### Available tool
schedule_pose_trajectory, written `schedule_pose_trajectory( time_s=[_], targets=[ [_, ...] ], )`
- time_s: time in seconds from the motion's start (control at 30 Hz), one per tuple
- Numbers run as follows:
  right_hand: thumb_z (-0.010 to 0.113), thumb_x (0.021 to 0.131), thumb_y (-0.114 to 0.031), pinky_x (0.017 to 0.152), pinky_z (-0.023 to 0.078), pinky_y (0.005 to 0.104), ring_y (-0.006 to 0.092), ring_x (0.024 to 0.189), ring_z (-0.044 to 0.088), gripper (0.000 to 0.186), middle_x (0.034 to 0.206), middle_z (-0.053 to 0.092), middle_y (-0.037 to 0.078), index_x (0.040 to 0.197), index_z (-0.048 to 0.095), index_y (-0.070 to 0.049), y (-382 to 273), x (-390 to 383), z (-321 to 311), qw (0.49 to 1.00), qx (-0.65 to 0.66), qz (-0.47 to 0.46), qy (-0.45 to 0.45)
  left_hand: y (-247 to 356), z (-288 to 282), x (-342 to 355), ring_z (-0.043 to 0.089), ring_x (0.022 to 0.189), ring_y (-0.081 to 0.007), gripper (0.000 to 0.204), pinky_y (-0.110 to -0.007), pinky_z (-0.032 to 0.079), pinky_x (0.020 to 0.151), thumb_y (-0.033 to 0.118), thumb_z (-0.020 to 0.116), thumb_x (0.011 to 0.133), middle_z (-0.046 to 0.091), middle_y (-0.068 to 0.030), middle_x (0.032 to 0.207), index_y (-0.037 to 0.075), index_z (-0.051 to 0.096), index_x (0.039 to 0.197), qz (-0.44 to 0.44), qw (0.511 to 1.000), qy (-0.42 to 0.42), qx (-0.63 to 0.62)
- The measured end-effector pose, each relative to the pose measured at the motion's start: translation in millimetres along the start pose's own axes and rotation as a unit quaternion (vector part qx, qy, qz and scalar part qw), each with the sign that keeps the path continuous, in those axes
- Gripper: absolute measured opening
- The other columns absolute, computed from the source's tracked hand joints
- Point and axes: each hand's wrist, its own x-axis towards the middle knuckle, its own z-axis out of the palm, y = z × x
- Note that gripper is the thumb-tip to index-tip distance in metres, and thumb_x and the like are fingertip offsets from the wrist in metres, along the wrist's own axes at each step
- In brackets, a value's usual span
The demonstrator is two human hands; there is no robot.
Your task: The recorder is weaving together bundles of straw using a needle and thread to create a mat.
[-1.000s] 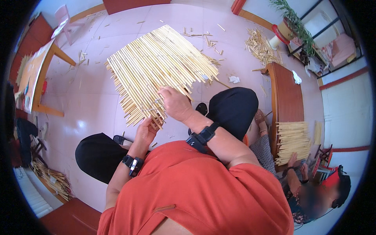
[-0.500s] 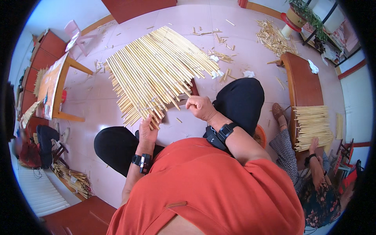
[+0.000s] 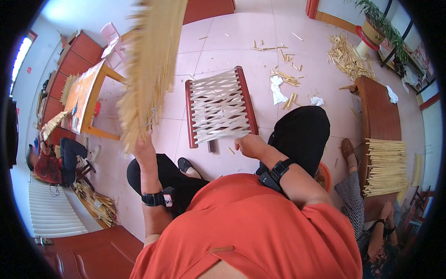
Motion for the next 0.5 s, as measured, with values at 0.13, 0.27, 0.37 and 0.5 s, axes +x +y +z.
schedule_pose_trajectory(
  time_s=[0.13,0.27,0.37,0.5],
  targets=[
    [0.052,0.080,-0.011,0.070,0.049,0.0439,0.0343,0.074,0.063,0.016,0.074,0.064,0.016,0.087,0.066,-0.012,-1,-1,-5,0.999,-0.024,0.006,-0.032,1,29,-22,0.056,0.113,-0.0324,0.038,-0.039,0.045,0.095,0.005,0.056,0.081,0.059,-0.0191,0.119,-0.004,0.054,0.118,0.192,0.976,-0.007,0.097],
    [0.057,0.078,-0.016,0.072,0.050,0.0417,0.0328,0.080,0.063,0.017,0.082,0.066,0.015,0.090,0.067,-0.010,0,-6,-6,0.991,-0.042,0.031,-0.119,-3,77,-62,0.052,0.117,-0.0350,0.040,-0.044,0.040,0.100,0.003,0.052,0.082,0.056,-0.0213,0.120,-0.004,0.051,0.121,0.240,0.955,-0.101,0.142],
    [0.060,0.076,-0.025,0.069,0.050,0.0370,0.0282,0.072,0.065,0.027,0.081,0.068,0.014,0.094,0.068,-0.006,1,-9,-1,0.949,0.038,0.102,-0.295,-12,100,-82,0.046,0.123,-0.0349,0.043,-0.046,0.036,0.103,0.003,0.050,0.082,0.051,-0.0214,0.126,-0.005,0.048,0.124,0.248,0.947,-0.148,0.144],
    [0.060,0.076,-0.022,0.061,0.050,0.0343,0.0211,0.062,0.064,0.025,0.072,0.067,0.013,0.088,0.070,-0.003,3,-10,-1,0.931,0.043,0.099,-0.348,-18,110,-90,0.040,0.127,-0.0356,0.048,-0.045,0.034,0.105,0.005,0.055,0.080,0.045,-0.0215,0.133,-0.003,0.047,0.127,0.241,0.938,-0.224,0.105]
  ],
)
